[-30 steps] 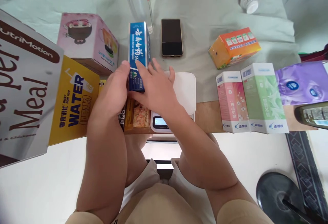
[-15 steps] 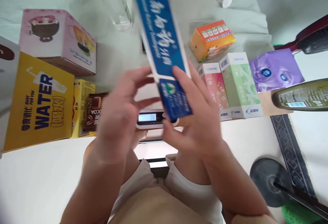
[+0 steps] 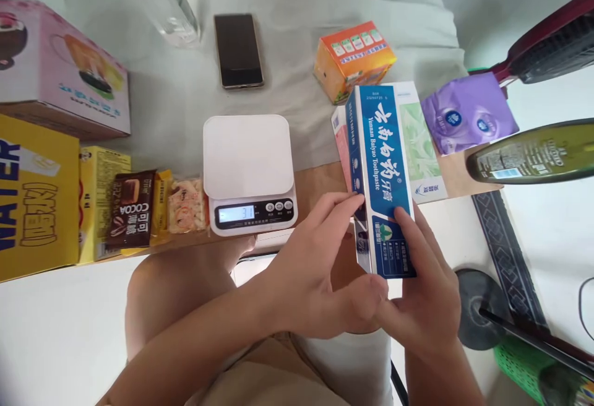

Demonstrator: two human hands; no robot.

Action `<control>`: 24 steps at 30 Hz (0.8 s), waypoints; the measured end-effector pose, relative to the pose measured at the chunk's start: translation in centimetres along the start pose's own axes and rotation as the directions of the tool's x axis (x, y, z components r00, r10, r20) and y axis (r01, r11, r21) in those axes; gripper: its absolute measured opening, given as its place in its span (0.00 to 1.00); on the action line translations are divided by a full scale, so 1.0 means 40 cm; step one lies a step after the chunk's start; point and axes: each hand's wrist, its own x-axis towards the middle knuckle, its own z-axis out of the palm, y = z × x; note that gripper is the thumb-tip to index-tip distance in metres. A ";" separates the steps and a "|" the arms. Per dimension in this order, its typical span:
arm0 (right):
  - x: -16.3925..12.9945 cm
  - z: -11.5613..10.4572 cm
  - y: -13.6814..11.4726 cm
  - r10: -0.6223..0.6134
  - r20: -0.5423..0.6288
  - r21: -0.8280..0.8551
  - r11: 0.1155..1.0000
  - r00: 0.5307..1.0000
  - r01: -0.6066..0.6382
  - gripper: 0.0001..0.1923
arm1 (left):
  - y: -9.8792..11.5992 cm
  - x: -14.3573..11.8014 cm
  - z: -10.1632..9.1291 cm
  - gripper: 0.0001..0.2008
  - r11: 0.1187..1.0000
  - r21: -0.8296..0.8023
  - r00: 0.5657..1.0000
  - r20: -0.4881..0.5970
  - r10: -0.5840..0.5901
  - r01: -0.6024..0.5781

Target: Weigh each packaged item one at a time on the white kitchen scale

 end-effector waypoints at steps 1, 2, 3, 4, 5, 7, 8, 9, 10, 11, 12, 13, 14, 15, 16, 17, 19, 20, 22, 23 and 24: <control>0.013 0.004 -0.004 -0.048 0.011 0.057 0.997 0.999 0.048 0.48 | -0.003 0.004 -0.001 0.41 1.000 -0.001 1.000 -0.002 -0.007 0.007; 0.027 0.009 -0.007 -0.094 0.012 0.105 0.990 0.996 0.092 0.50 | -0.005 0.007 -0.002 0.41 1.000 -0.001 1.000 -0.006 -0.007 0.007; 0.040 0.014 -0.009 -0.131 0.001 0.133 0.983 0.991 0.130 0.50 | -0.008 0.011 -0.003 0.41 1.000 0.000 1.000 -0.016 -0.001 0.001; 0.051 0.021 -0.010 -0.157 -0.024 0.133 0.978 0.987 0.159 0.48 | -0.010 0.014 -0.005 0.42 1.000 0.003 1.000 -0.028 0.010 -0.010; 0.060 0.028 -0.009 -0.183 -0.047 0.120 0.975 0.982 0.187 0.46 | -0.012 0.017 -0.007 0.43 1.000 0.008 0.999 -0.036 0.020 -0.020; 0.068 0.042 -0.001 -0.226 -0.058 0.073 0.971 0.972 0.230 0.42 | -0.014 0.023 -0.010 0.47 1.000 0.028 0.999 -0.034 0.014 -0.013; 0.069 0.049 0.005 -0.242 -0.056 0.051 0.968 0.969 0.245 0.40 | -0.015 0.025 -0.011 0.50 0.999 0.043 1.000 -0.025 -0.004 0.005; 0.068 0.056 0.013 -0.261 -0.063 0.037 0.964 0.963 0.263 0.39 | -0.016 0.028 -0.011 0.52 0.998 0.059 1.000 -0.012 -0.023 0.024; 0.066 0.064 0.021 -0.279 -0.077 0.033 0.959 0.957 0.282 0.38 | -0.018 0.030 -0.011 0.54 0.997 0.073 0.999 0.004 -0.039 0.038; 0.063 0.071 0.029 -0.294 -0.094 0.042 0.953 0.951 0.299 0.37 | -0.020 0.032 -0.010 0.55 0.995 0.082 0.999 0.022 -0.049 0.047; 0.060 0.077 0.036 -0.311 -0.134 0.060 0.945 0.941 0.321 0.35 | -0.024 0.034 -0.009 0.55 0.995 0.090 0.998 0.041 -0.054 0.050; 0.057 0.084 0.041 -0.330 -0.180 0.079 0.934 0.927 0.348 0.33 | -0.027 0.036 -0.008 0.56 0.994 0.095 0.997 0.060 -0.055 0.049; 0.053 0.089 0.045 -0.336 -0.200 0.093 0.929 0.920 0.359 0.32 | -0.031 0.038 -0.008 0.56 0.994 0.100 0.995 0.078 -0.057 0.049; 0.050 0.093 0.047 -0.342 -0.226 0.098 0.924 0.912 0.370 0.31 | -0.034 0.041 -0.007 0.56 0.993 0.106 0.994 0.090 -0.061 0.052; 0.047 0.096 0.047 -0.343 -0.241 0.100 0.922 0.908 0.375 0.30 | -0.037 0.043 -0.008 0.56 0.992 0.114 0.993 0.092 -0.069 0.058; 0.043 0.097 0.045 -0.345 -0.253 0.098 0.920 0.904 0.378 0.30 | -0.039 0.046 -0.008 0.56 0.990 0.124 0.993 0.090 -0.076 0.065; 0.034 0.097 0.040 -0.333 -0.230 0.104 0.926 0.914 0.363 0.27 | -0.041 0.050 -0.009 0.56 0.988 0.138 0.993 0.084 -0.081 0.069; 0.030 0.097 0.038 -0.326 -0.222 0.112 0.928 0.919 0.356 0.24 | -0.041 0.052 -0.009 0.56 0.988 0.143 0.993 0.085 -0.078 0.065; 0.023 0.100 0.042 -0.307 -0.174 0.122 0.936 0.936 0.330 0.19 | -0.040 0.054 -0.009 0.54 0.987 0.153 0.994 0.093 -0.066 0.051; 0.022 0.104 0.051 -0.298 -0.176 0.113 0.941 0.938 0.320 0.17 | -0.040 0.055 -0.008 0.54 0.987 0.153 0.994 0.093 -0.057 0.042; 0.023 0.110 0.065 -0.283 -0.207 0.098 0.947 0.937 0.307 0.15 | -0.040 0.056 -0.008 0.53 0.989 0.147 0.995 0.088 -0.048 0.034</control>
